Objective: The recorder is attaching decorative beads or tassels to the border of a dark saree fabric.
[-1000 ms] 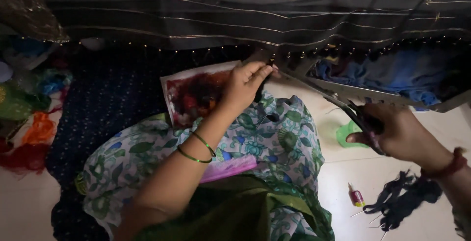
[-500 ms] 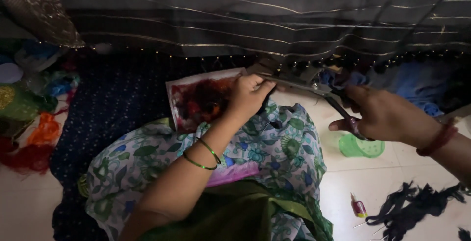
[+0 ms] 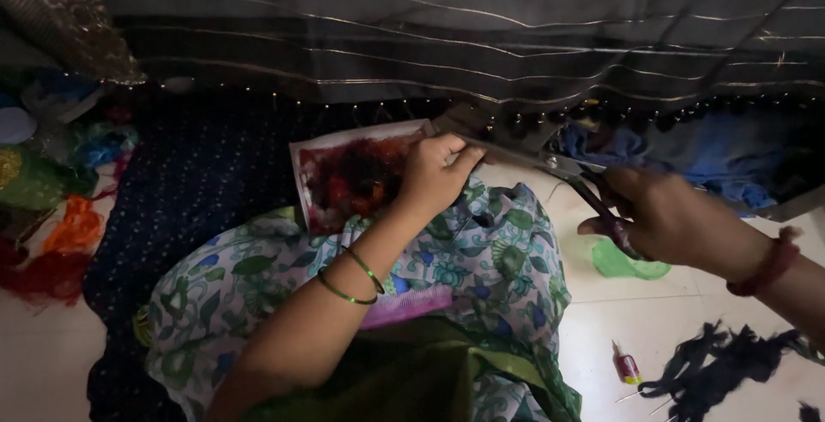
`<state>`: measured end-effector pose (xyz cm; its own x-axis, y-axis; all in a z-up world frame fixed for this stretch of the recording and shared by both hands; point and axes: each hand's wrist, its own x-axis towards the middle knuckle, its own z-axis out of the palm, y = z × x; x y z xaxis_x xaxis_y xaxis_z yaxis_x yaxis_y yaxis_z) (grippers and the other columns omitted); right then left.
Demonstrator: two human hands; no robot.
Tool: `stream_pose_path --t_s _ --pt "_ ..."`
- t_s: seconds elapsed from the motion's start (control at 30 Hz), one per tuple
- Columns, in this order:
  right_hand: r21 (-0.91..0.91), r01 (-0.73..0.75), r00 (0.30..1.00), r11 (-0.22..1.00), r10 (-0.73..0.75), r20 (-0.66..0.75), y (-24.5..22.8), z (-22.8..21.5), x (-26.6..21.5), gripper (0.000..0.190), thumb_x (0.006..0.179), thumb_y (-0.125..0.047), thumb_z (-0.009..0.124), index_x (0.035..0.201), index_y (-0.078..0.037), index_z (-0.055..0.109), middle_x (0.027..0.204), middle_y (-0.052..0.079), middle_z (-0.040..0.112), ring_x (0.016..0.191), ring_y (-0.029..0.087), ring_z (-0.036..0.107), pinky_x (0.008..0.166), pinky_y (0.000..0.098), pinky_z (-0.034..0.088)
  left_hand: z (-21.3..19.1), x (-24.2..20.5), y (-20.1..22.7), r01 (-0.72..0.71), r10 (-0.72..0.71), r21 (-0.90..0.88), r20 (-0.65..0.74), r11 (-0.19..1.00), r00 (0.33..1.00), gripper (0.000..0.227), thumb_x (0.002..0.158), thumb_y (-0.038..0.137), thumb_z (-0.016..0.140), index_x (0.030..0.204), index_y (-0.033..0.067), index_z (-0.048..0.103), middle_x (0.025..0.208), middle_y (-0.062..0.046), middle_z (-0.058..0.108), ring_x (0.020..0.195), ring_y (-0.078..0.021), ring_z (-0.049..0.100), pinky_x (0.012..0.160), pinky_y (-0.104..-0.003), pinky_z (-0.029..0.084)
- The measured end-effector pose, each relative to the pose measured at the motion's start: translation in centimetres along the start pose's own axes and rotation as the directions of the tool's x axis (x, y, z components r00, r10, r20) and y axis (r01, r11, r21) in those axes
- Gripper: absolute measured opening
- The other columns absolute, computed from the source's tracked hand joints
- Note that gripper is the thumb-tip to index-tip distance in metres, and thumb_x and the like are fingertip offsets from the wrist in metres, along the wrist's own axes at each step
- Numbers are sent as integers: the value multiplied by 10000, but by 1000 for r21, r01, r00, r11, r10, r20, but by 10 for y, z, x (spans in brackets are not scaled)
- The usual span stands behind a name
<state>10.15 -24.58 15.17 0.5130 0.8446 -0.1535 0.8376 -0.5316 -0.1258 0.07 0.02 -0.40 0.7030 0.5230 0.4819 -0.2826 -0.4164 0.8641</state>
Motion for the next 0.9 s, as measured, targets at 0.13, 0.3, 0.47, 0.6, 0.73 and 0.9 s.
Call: stream_pose_path --t_s 0.13,0.3,0.47,0.6,0.73,0.9 --pt "8 64 998 998 -63 -19 21 17 -7 503 764 -458 825 922 -11 659 613 143 680 464 250 632 476 407 494 -14 -7 3 -46 46 1 -18 999 999 180 958 191 705 961 26 777 783 -64 762 684 -125 693 622 -287 537" --pt "185 94 993 978 -105 52 57 59 -22 301 784 -300 798 898 -47 682 682 89 703 615 185 724 496 361 536 -54 -39 -12 103 -66 -209 179 972 982 216 1009 176 646 1019 2 773 931 -41 794 879 -111 725 827 -269 570" --pt "348 92 962 933 -173 210 41 111 -24 271 780 -167 797 1015 -75 697 750 56 771 654 154 768 508 327 590 -92 -109 -17 440 -357 -188 355 878 864 213 985 168 650 1000 -3 775 937 -51 797 898 -128 742 860 -296 585" --pt "144 -277 755 950 123 644 -30 112 -17 340 897 -118 728 1232 -138 668 924 53 816 677 227 805 617 342 633 -112 -176 -41 596 -504 -205 367 776 782 224 989 176 643 1025 -3 773 946 -67 804 928 -153 723 902 -317 556" --pt "348 198 746 916 -371 553 55 222 -4 452 786 0 676 1224 -111 671 1071 41 752 846 197 725 660 300 598 -130 -216 -58 637 -547 -162 383 754 745 254 1016 190 612 1013 -5 775 967 -71 802 965 -154 729 942 -310 548" --pt "278 365 908 889 -406 105 -6 189 45 217 889 -80 689 1093 -117 749 1039 72 748 842 254 722 763 381 597 -139 -229 -62 638 -571 -281 288 717 769 255 1019 193 611 1048 -16 755 1009 -92 791 983 -177 735 964 -327 544"
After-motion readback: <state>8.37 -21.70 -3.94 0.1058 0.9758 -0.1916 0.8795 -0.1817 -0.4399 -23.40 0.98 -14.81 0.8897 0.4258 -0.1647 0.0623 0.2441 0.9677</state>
